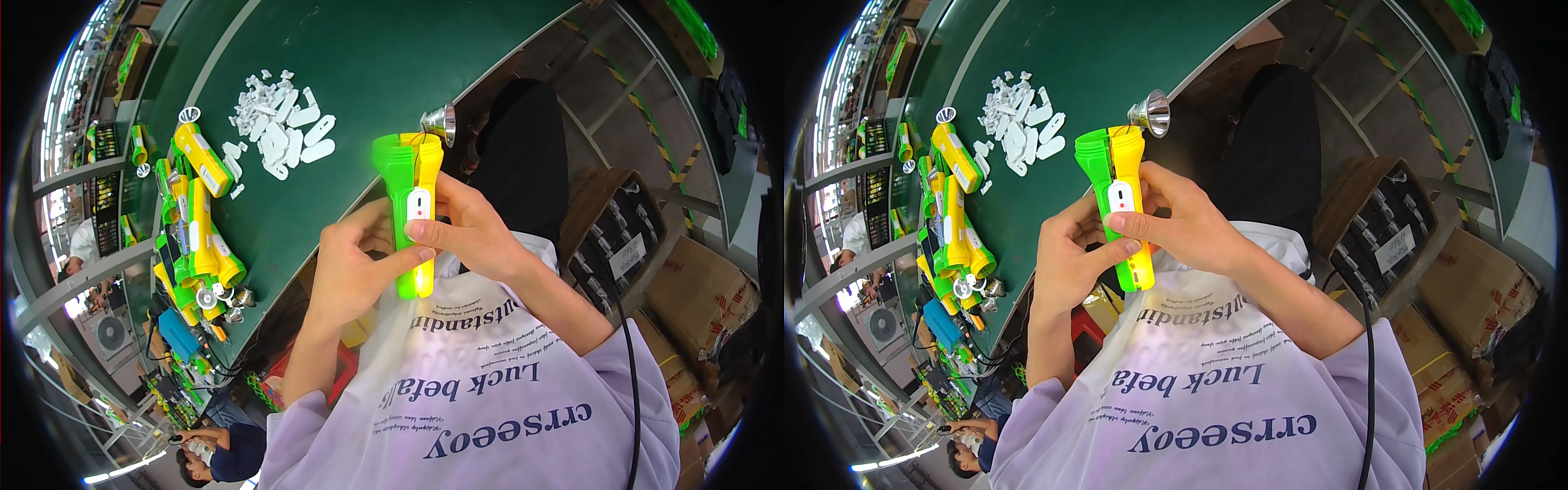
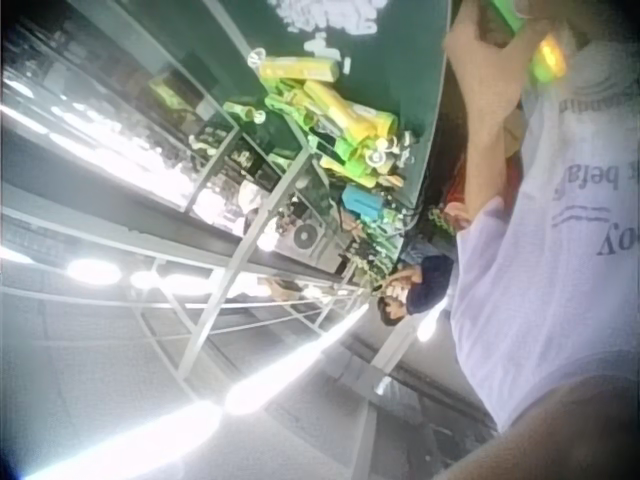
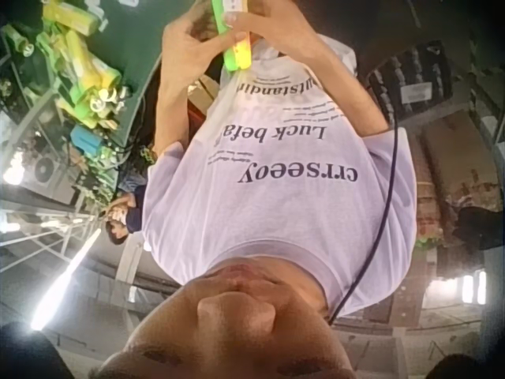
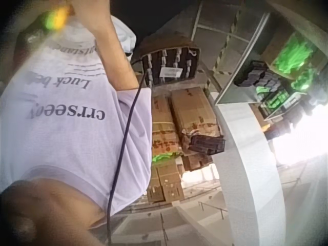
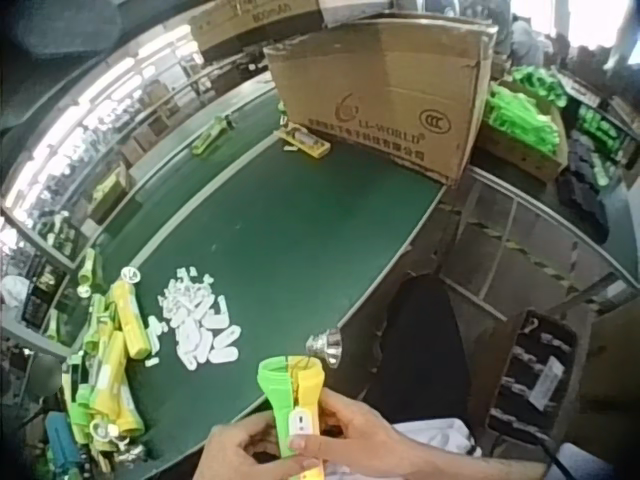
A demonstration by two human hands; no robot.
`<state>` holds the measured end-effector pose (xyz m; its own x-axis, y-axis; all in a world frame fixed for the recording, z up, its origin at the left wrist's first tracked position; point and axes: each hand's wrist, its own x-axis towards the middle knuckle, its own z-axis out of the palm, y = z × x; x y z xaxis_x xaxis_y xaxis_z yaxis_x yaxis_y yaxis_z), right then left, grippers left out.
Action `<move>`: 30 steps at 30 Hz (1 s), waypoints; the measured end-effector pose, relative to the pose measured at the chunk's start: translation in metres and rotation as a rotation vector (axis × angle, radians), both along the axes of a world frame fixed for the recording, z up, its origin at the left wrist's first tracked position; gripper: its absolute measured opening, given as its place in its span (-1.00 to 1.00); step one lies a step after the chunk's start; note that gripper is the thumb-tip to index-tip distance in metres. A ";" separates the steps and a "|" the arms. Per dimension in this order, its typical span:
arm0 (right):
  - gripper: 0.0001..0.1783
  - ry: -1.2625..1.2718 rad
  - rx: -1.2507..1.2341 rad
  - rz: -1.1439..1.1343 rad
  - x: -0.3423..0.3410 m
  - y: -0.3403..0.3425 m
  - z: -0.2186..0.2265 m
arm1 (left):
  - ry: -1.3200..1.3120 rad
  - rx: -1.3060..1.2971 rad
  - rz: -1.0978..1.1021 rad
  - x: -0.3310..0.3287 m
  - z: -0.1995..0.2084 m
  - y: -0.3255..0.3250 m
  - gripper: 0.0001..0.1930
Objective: The person retrieves switch pieces from a box, installs the switch covers onto flashlight bodies by hand, tests the lights, and places the assembled flashlights onto a conveyor belt.
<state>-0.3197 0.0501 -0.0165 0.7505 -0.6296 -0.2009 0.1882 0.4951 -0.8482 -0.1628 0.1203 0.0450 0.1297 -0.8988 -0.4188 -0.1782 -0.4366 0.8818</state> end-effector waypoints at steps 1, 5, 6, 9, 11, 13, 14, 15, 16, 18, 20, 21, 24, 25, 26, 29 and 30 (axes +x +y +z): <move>-0.49 0.001 0.001 0.000 0.000 0.000 -0.001 | 0.001 0.001 0.000 0.000 0.001 0.000 -0.47; -0.48 0.057 -0.053 0.021 -0.003 -0.004 0.003 | 0.046 0.074 0.023 -0.003 0.004 -0.002 -0.44; -0.48 0.084 -0.031 0.042 -0.004 -0.005 0.005 | 0.064 0.092 0.038 -0.003 0.005 -0.002 -0.41; -0.47 0.107 -0.065 0.044 -0.007 -0.004 0.004 | 0.063 0.042 0.038 -0.002 -0.003 0.004 -0.37; -0.47 0.108 -0.058 0.041 -0.009 -0.002 0.003 | 0.087 0.051 0.043 -0.005 -0.006 0.006 -0.35; -0.47 0.110 -0.051 0.040 -0.009 -0.002 0.002 | 0.112 0.061 0.050 -0.006 -0.009 0.006 -0.34; -0.48 0.103 -0.048 0.017 -0.008 -0.002 0.002 | 0.072 0.022 0.021 -0.007 -0.010 0.007 -0.35; -0.49 0.095 -0.045 -0.006 -0.007 -0.002 0.001 | 0.032 -0.018 -0.008 -0.008 -0.011 0.008 -0.36; -0.49 0.097 -0.043 -0.004 -0.008 -0.002 0.002 | 0.033 -0.015 -0.005 -0.008 -0.011 0.010 -0.36; -0.52 0.107 0.185 0.047 -0.008 -0.004 0.004 | 0.264 0.026 0.076 -0.005 -0.012 0.012 -0.43; -0.53 0.112 0.146 0.040 -0.007 -0.001 -0.001 | 0.257 0.038 0.063 -0.002 -0.014 0.012 -0.47; -0.54 0.115 0.107 0.031 -0.006 0.000 -0.002 | 0.248 0.051 0.047 -0.001 -0.014 0.012 -0.51; -0.54 0.142 0.143 0.069 -0.008 -0.002 0.003 | 0.207 0.058 0.027 -0.001 -0.011 0.012 -0.52; -0.54 0.144 0.143 0.071 -0.009 -0.003 0.004 | 0.209 0.058 0.028 -0.001 -0.012 0.012 -0.52; -0.54 0.149 0.131 0.080 -0.009 -0.004 0.005 | 0.194 0.045 0.029 -0.001 -0.013 0.013 -0.52; -0.54 0.148 0.064 0.079 -0.009 -0.003 0.003 | 0.091 0.024 0.011 -0.006 -0.010 0.014 -0.55; -0.55 0.141 0.009 0.064 -0.009 -0.001 0.002 | 0.002 0.016 -0.013 -0.007 -0.007 0.014 -0.56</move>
